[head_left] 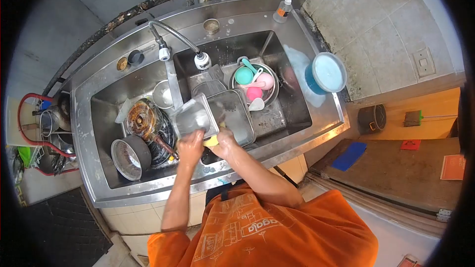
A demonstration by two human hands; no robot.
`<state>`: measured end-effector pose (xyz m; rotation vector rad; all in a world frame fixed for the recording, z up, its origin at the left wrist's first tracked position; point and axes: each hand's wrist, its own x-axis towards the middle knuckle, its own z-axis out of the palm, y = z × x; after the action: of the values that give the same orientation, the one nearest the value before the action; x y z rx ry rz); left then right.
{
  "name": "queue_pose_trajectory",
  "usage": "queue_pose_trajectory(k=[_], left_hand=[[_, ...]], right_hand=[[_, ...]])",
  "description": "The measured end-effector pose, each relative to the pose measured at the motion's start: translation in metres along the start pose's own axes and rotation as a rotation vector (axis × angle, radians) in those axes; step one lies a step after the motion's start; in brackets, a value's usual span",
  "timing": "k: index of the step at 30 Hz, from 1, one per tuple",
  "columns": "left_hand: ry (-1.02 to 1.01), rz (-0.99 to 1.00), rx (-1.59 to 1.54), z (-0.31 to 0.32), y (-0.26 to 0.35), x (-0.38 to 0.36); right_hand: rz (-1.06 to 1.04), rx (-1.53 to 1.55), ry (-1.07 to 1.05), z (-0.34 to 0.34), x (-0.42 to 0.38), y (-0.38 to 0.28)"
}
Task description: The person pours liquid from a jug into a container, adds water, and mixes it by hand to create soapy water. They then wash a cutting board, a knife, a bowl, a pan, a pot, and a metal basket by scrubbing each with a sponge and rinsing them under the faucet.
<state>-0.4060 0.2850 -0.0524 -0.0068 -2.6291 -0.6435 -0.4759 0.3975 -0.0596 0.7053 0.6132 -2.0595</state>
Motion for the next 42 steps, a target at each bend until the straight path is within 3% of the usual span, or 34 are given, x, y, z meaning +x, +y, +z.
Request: queue_pose_trajectory(k=[2,5,6,7,8,9,10,11,14,15,16,18,20,22,23,24,26,27,29,33,35,36,38,39,42], left_hand=[[-0.185,-0.121,0.175,-0.018,-0.033,-0.026],[-0.147,-0.225,0.36,-0.049,-0.062,-0.039],[-0.134,-0.281,0.432,-0.05,-0.075,-0.05],[-0.14,-0.397,0.431,-0.037,-0.099,-0.066],[-0.144,-0.401,0.439,-0.024,-0.112,-0.073],[-0.129,-0.422,0.463,-0.013,-0.122,-0.076],[-0.113,-0.442,0.486,-0.006,-0.129,-0.074],[-0.302,-0.609,0.524,-0.001,-0.127,-0.067],[-0.356,-0.764,0.532,0.053,-0.184,-0.106],[-0.181,-0.773,0.442,0.058,-0.182,-0.103],[-0.184,-0.778,0.443,0.061,-0.181,-0.1],[0.417,-0.613,0.015,0.044,-0.142,-0.05],[0.362,-0.619,0.015,0.034,-0.072,0.011],[-0.021,-0.854,-0.275,0.063,-0.002,0.049],[-0.117,-0.722,-0.174,0.117,-0.011,0.019],[-0.698,-0.829,-0.066,0.141,-0.006,0.023],[-1.027,-0.338,0.109,0.218,-0.032,-0.034],[-1.04,-0.337,0.113,0.241,-0.038,-0.057],[-1.155,-0.047,-0.07,0.276,-0.037,-0.076],[-1.108,-0.145,-0.163,0.286,0.006,-0.041],[-1.318,-0.144,-0.082,0.301,0.01,-0.041],[-1.325,-0.151,-0.088,0.311,0.01,-0.052],[-1.068,-0.028,-0.062,0.326,0.009,-0.062],[-1.07,-0.031,-0.061,0.309,0.017,-0.05],[-0.598,-0.138,-0.011,0.192,0.06,0.038]], right_hand=[[-0.044,-0.077,-0.033,-0.013,0.016,-0.003],[-0.142,-0.179,-0.168,0.005,-0.011,-0.047],[-0.097,-0.162,-0.116,0.011,-0.021,-0.063],[-0.211,-0.258,0.023,0.03,-0.044,-0.076],[-0.327,-0.344,-0.073,-0.023,-0.009,-0.081],[-0.278,-0.256,-0.127,-0.026,-0.025,-0.094],[-0.279,-0.216,-0.035,-0.049,-0.022,-0.101],[-0.28,-0.177,0.058,-0.074,-0.019,-0.107],[-0.338,-0.139,0.207,-0.11,-0.05,-0.124],[-0.365,-0.151,0.168,-0.12,-0.063,-0.13],[-0.39,-0.161,0.128,-0.129,-0.073,-0.135],[-0.392,-0.138,0.177,-0.152,-0.088,-0.145],[-0.392,-0.11,0.235,-0.161,-0.094,-0.156],[-0.444,-0.185,0.375,-0.157,-0.102,-0.165],[-0.438,-0.151,0.34,-0.169,-0.099,-0.17],[-0.433,-0.146,0.343,-0.167,-0.101,-0.173],[-0.527,-0.236,0.323,-0.152,-0.106,-0.181],[-0.521,-0.227,0.329,-0.151,-0.11,-0.181],[-0.565,-0.239,0.368,-0.151,-0.112,-0.185],[-0.583,-0.217,0.442,-0.171,-0.119,-0.182],[-0.576,-0.2,0.441,-0.188,-0.119,-0.179],[-0.584,-0.177,0.437,-0.191,-0.121,-0.178],[-0.571,-0.208,0.446,-0.188,-0.125,-0.179],[-0.559,-0.238,0.451,-0.185,-0.127,-0.18],[-0.543,-0.171,0.425,-0.184,-0.126,-0.182]])
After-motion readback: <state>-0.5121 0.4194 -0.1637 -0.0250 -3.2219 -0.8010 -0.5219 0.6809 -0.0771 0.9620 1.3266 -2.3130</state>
